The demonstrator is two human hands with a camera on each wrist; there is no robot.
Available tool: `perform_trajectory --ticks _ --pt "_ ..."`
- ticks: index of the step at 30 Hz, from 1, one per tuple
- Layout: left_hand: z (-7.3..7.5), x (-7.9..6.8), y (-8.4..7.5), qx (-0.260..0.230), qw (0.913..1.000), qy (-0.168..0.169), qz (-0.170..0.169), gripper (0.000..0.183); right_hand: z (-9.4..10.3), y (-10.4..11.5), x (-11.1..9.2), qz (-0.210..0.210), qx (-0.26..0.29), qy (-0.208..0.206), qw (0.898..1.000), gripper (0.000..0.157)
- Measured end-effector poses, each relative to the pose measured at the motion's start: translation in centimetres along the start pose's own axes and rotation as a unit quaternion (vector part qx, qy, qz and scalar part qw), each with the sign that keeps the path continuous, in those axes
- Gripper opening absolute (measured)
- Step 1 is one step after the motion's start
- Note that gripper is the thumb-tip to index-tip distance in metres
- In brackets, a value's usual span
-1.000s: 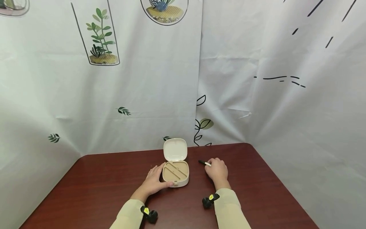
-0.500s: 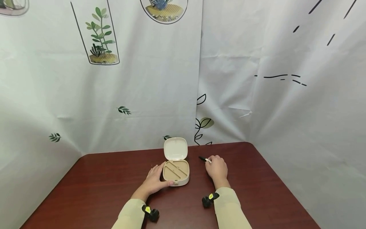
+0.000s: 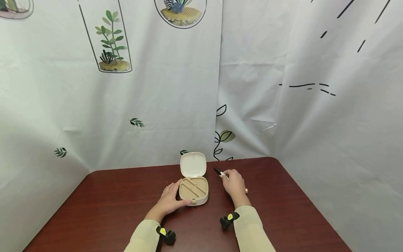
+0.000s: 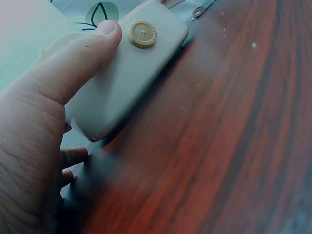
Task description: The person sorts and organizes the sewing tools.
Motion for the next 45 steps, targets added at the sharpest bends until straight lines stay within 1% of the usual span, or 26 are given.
perform_trajectory --ticks 7,13,17,21,22,28,35,45 --pt "0.0 -0.1 0.2 0.002 1.0 0.0 -0.002 0.114 -0.1 2.2 -0.2 0.021 0.003 -0.001 1.0 0.015" --pt "0.0 -0.1 0.0 -0.001 1.0 -0.004 -0.006 0.115 -0.3 5.1 -0.3 0.066 0.017 0.0 0.998 0.01" --pt "0.0 0.0 -0.3 0.003 0.9999 -0.005 -0.016 0.116 -0.8 6.6 -0.8 0.082 0.019 0.014 0.996 0.008" --pt "0.1 0.0 -0.3 0.001 0.9998 -0.006 -0.016 0.114 -1.5 8.1 -1.4 0.103 0.022 0.035 0.994 0.007" --pt "0.1 0.0 -0.3 0.002 0.9999 -0.004 -0.012 0.113 -1.6 8.4 -1.6 0.107 0.024 0.041 0.993 0.007" --pt "0.0 0.0 -0.1 0.006 0.9999 -0.003 -0.009 0.113 -2.7 9.2 -2.2 0.114 0.02 0.068 0.991 0.008" --pt "0.1 0.0 -0.2 0.005 1.0 -0.003 -0.008 0.112 -3.4 9.8 -2.5 0.132 0.027 0.079 0.988 0.008" --pt "0.2 0.0 -0.3 0.003 1.0 0.0 -0.007 0.112 -4.4 10.8 -3.0 0.158 0.027 0.091 0.983 0.003"
Point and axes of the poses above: each hand's wrist, its own x-axis towards the middle knuckle, its own z-axis out of the back of the hand, y = z × x, the point moved 10 cm from there along x, towards the middle knuckle, and after that the axes turned 2 degrees about z, right-handed, at the moved point
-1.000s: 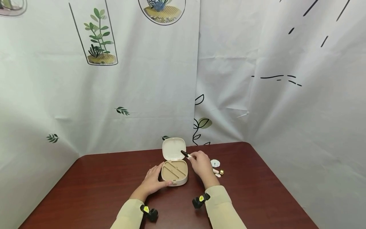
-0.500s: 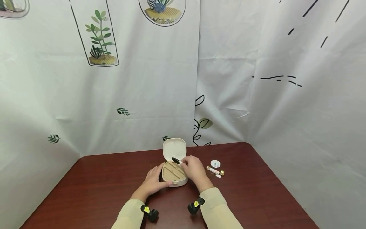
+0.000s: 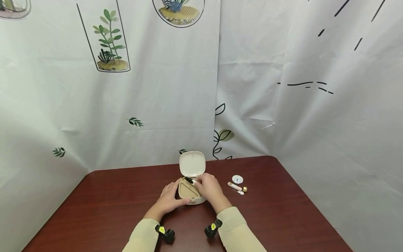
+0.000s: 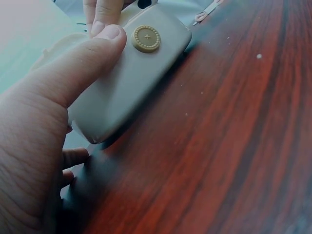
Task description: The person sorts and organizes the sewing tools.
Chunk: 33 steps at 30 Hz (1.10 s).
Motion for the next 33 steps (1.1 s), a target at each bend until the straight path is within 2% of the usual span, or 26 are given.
perform_trajectory --ticks 4,14,23,33 --pt "0.1 0.0 0.0 0.0 1.0 -0.002 -0.003 0.112 -0.3 0.5 0.0 0.003 -0.007 0.005 1.0 0.004" --pt "0.2 -0.1 -0.2 0.006 0.9999 -0.004 -0.008 0.11 -0.7 1.2 -0.2 0.019 -0.06 -0.012 0.998 0.008" --pt "0.1 -0.1 -0.1 0.009 0.9999 -0.006 -0.006 0.111 -0.7 1.6 -0.3 0.022 -0.057 -0.017 0.998 0.012" --pt "0.0 0.0 -0.1 0.004 1.0 0.0 -0.003 0.111 -1.2 1.7 -0.4 0.027 -0.062 -0.001 0.998 0.012"
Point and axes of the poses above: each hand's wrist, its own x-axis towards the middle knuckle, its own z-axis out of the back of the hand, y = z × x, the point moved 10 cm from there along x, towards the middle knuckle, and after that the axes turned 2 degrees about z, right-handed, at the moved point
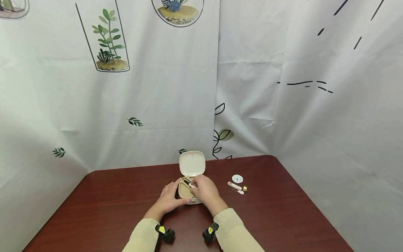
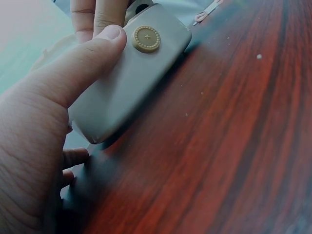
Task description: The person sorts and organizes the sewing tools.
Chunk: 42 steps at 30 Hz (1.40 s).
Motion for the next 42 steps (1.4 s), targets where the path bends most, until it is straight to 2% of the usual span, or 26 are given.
perform_trajectory --ticks 11,16,27,34,42 --pt "-0.2 0.0 -0.2 0.012 0.9999 0.004 -0.01 0.104 -0.1 0.2 -0.2 0.038 -0.033 0.002 0.999 0.007" --pt "-0.3 0.0 -0.2 0.013 0.9999 0.006 -0.008 0.104 -0.3 0.1 -0.1 0.06 -0.009 0.004 0.998 0.009" --pt "-0.2 0.2 0.2 0.008 1.0 0.005 0.001 0.106 -0.1 -0.6 0.2 0.047 0.062 0.027 0.997 0.016" --pt "-0.1 0.1 0.3 -0.007 0.9999 0.005 0.009 0.106 0.0 -0.6 0.2 0.085 0.045 0.019 0.995 0.014" --pt "0.1 -0.2 -0.2 -0.007 1.0 0.003 0.002 0.103 0.0 -0.8 0.0 0.095 0.045 -0.005 0.994 0.009"
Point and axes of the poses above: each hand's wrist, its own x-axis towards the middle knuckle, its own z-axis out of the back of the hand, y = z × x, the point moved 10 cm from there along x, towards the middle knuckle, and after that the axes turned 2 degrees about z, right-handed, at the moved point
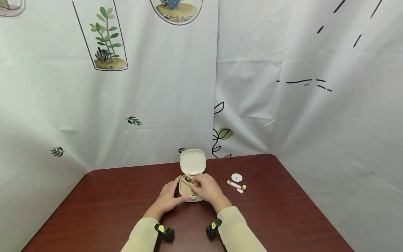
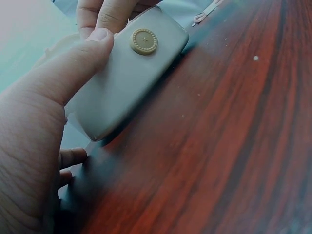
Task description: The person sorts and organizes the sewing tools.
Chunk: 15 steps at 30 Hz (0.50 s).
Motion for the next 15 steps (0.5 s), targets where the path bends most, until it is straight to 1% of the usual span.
perform_trajectory --ticks 6,9,11,13,15 --pt "0.1 0.1 -0.1 -0.002 0.9999 -0.007 -0.008 0.098 0.4 0.2 0.0 0.017 0.013 -0.022 1.0 0.007" --pt "0.0 0.1 0.2 0.0 1.0 -0.005 -0.001 0.097 0.8 -0.1 -0.1 0.015 0.029 -0.039 0.999 0.006" --pt "-0.2 0.2 0.3 0.001 1.0 -0.005 0.003 0.098 1.4 -0.4 -0.2 0.009 0.041 -0.063 0.997 0.007" --pt "-0.3 0.2 0.5 0.004 1.0 -0.004 0.007 0.098 2.4 -0.9 -0.2 0.004 0.047 -0.101 0.994 0.008" --pt "-0.2 0.3 0.4 0.003 1.0 -0.008 0.004 0.098 3.8 -1.6 -0.3 -0.004 0.045 -0.144 0.988 0.009"
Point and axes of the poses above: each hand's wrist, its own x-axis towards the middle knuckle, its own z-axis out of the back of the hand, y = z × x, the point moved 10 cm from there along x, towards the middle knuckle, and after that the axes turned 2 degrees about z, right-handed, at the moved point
